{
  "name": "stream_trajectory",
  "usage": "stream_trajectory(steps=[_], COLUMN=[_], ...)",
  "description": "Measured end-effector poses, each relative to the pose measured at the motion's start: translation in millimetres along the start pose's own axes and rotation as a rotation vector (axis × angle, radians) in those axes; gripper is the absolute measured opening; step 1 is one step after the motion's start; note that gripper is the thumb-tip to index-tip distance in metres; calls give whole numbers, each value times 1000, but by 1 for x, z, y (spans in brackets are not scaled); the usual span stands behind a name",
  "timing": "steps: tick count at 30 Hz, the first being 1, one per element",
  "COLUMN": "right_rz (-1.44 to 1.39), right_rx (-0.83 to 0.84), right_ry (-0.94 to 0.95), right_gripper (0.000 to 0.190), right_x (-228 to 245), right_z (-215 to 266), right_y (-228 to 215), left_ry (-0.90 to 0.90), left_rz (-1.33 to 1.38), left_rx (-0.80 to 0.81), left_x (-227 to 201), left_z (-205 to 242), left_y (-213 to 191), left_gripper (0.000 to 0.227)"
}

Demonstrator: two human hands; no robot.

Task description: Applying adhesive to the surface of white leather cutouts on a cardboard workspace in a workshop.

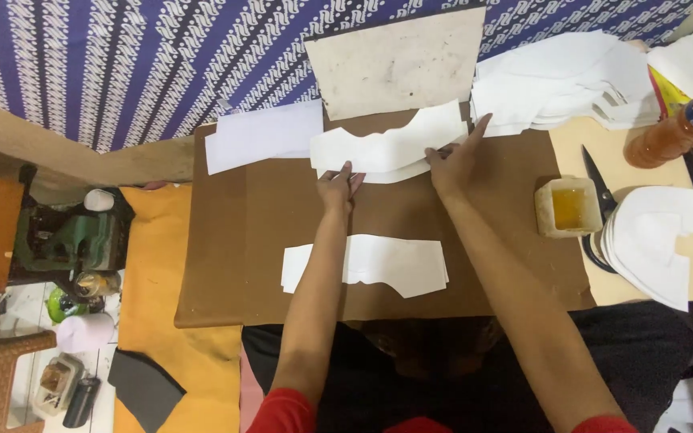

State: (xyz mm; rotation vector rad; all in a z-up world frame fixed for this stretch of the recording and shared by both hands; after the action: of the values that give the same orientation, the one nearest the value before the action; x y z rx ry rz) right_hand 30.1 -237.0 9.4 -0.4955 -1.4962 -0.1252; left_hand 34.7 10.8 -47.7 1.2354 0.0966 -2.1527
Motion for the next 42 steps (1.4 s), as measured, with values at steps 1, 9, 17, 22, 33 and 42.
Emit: stream_trajectory(steps=[1, 9, 17, 22, 33, 42], right_rz=[1, 243, 280, 362, 1081, 1468], right_rx=[-3, -47, 3, -105, -271, 249], right_ry=[3, -8, 22, -393, -711, -190], right_gripper=[117, 113, 110, 100, 43, 65], right_x=[-4, 4, -5, 45, 18, -29], right_z=[-1, 1, 5, 77, 127, 59], right_y=[1, -1, -21, -65, -216, -235], left_ry=[-3, 119, 200, 475, 1106, 1012], left_rz=[-3, -221, -313, -567, -1411, -1490], left_rx=[1, -19, 3, 37, 367, 481], left_x=[2, -13, -34, -27, 51, 49], left_z=[-2, 16, 65, 137, 212, 195], left_y=[3, 8, 11, -12, -44, -43], left_gripper=[30, 37, 42, 38, 61, 61])
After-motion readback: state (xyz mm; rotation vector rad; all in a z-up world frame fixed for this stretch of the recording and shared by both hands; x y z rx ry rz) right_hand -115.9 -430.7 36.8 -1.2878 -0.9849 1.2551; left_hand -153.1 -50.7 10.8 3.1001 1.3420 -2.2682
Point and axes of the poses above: each hand's wrist, its own z-axis away from the middle knuckle, its own y-axis out of the palm, x = y × z, the point moved 3 cm from there along -z, towards the middle knuckle, and after that the axes turned 1 degree about -y, right-handed, at the moved point
